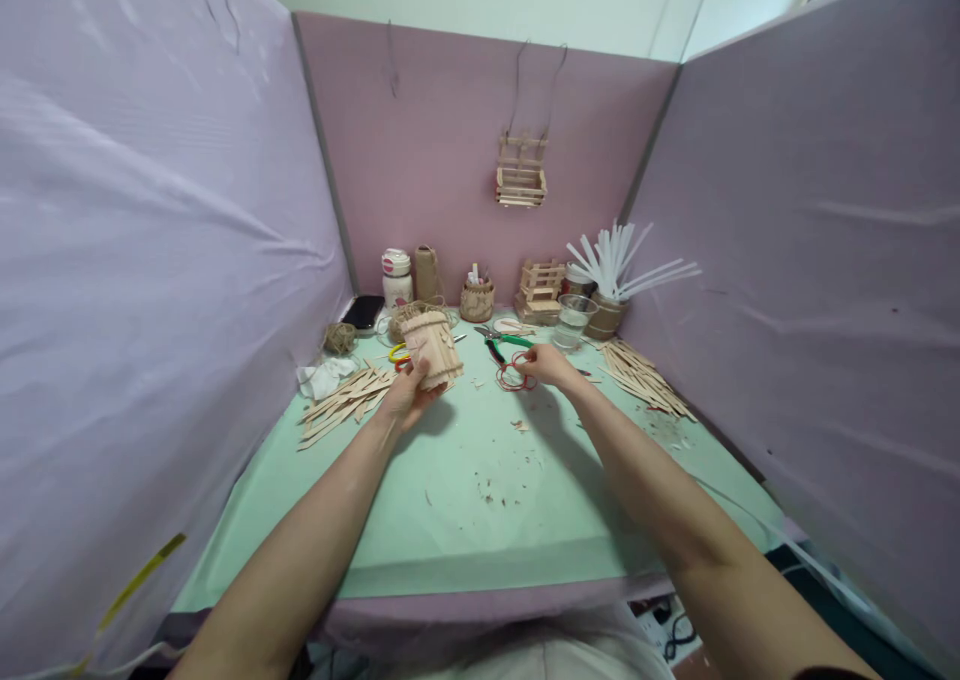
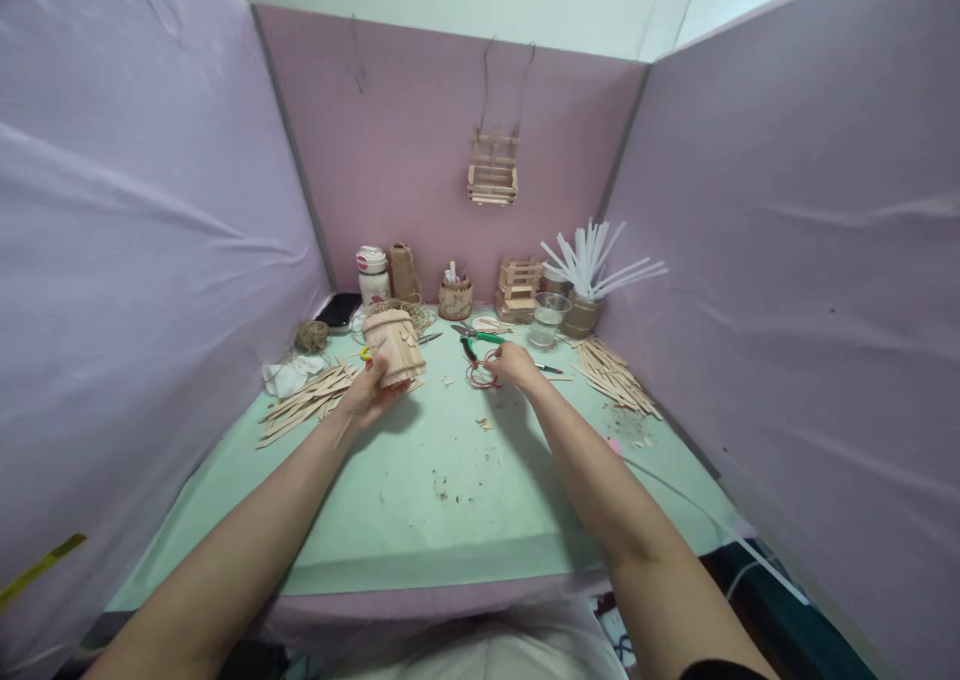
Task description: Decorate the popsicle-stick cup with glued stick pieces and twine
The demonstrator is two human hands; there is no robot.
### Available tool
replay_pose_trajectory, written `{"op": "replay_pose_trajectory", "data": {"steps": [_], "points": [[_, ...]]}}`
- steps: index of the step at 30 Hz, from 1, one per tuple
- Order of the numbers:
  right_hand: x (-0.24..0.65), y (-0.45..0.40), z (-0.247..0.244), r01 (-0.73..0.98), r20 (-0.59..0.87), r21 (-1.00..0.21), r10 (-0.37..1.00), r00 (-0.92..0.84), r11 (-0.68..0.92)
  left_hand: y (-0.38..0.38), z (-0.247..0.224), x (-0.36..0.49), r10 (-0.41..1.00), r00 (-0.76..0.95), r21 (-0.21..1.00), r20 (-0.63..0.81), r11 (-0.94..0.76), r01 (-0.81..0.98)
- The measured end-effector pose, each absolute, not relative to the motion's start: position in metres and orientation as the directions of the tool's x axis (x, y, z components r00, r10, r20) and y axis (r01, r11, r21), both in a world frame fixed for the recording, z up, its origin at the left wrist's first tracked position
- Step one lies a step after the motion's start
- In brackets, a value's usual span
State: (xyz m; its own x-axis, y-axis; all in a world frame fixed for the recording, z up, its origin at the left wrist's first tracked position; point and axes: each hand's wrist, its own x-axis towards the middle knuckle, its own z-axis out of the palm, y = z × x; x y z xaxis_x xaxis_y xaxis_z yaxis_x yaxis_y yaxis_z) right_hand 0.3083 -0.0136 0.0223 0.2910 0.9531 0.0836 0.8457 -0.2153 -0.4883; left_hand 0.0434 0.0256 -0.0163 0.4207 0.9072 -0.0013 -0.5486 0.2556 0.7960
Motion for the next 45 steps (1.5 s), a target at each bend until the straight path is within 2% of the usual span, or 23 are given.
{"op": "replay_pose_trajectory", "data": {"steps": [4, 8, 12, 16, 18, 20, 21, 22, 24, 26, 28, 32, 36, 39, 41, 45], "points": [[0.307, 0.0, 0.009, 0.89, -0.077, -0.371, 0.964, 0.255, -0.265, 0.023, -0.017, 0.043, 0.863, 0.505, 0.816, -0.004, 0.294, -0.497], [0.305, 0.014, 0.008, 0.899, -0.091, -0.335, 0.96, 0.267, -0.282, 0.016, -0.014, 0.045, 0.764, 0.645, 0.831, 0.013, 0.351, -0.432], [0.318, 0.031, 0.038, 0.882, 0.002, -0.38, 0.954, 0.301, -0.277, 0.013, -0.012, 0.046, 0.734, 0.679, 0.83, -0.033, 0.399, -0.39], [0.329, 0.039, 0.072, 0.858, 0.226, -0.431, 0.888, 0.401, -0.278, 0.011, -0.013, 0.047, 0.769, 0.637, 0.843, -0.049, 0.374, -0.387], [0.324, 0.035, 0.078, 0.841, 0.291, -0.48, 0.858, 0.423, -0.252, 0.009, -0.012, 0.048, 0.78, 0.626, 0.861, -0.018, 0.33, -0.386], [0.312, 0.022, 0.074, 0.805, 0.245, -0.571, 0.904, 0.351, -0.158, 0.006, -0.011, 0.05, 0.78, 0.625, 0.889, 0.025, 0.269, -0.371], [0.303, 0.013, 0.07, 0.764, 0.18, -0.639, 0.949, 0.259, -0.088, 0.004, -0.01, 0.052, 0.775, 0.629, 0.907, 0.053, 0.226, -0.355], [0.294, 0.004, 0.065, 0.694, 0.114, -0.719, 0.981, 0.154, -0.025, 0.002, -0.009, 0.053, 0.771, 0.632, 0.928, 0.08, 0.174, -0.33], [0.274, -0.017, 0.054, 0.448, 0.076, -0.887, 0.993, -0.087, 0.107, -0.002, -0.008, 0.056, 0.765, 0.63, 0.963, 0.131, 0.052, -0.263], [0.256, -0.035, 0.046, 0.279, 0.138, -0.942, 0.972, -0.192, 0.188, -0.005, -0.007, 0.058, 0.75, 0.637, 0.978, 0.177, -0.064, -0.196], [0.242, -0.049, 0.041, 0.268, 0.215, -0.93, 0.963, -0.166, 0.253, -0.009, -0.006, 0.059, 0.71, 0.671, 0.977, 0.214, -0.155, -0.147], [0.231, -0.064, 0.03, 0.346, 0.322, -0.89, 0.947, 0.013, 0.298, -0.012, -0.005, 0.057, 0.69, 0.69, 0.957, 0.218, -0.291, -0.011], [0.236, -0.067, 0.012, 0.433, 0.418, -0.844, 0.894, 0.163, 0.316, 0.001, -0.002, 0.044, 0.771, 0.577, 0.9, 0.271, -0.415, 0.131], [0.243, -0.064, -0.004, 0.562, 0.451, -0.78, 0.87, 0.198, 0.276, 0.022, 0.001, 0.027, 0.873, 0.272, 0.818, 0.404, -0.478, 0.319], [0.246, -0.064, -0.012, 0.606, 0.452, -0.753, 0.87, 0.196, 0.255, 0.038, 0.002, 0.01, 0.867, 0.054, 0.742, 0.496, -0.455, 0.493], [0.248, -0.073, -0.008, 0.653, 0.513, -0.707, 0.833, 0.208, 0.272, 0.061, 0.006, -0.028, 0.82, -0.147, 0.645, 0.553, -0.31, 0.699]]}}
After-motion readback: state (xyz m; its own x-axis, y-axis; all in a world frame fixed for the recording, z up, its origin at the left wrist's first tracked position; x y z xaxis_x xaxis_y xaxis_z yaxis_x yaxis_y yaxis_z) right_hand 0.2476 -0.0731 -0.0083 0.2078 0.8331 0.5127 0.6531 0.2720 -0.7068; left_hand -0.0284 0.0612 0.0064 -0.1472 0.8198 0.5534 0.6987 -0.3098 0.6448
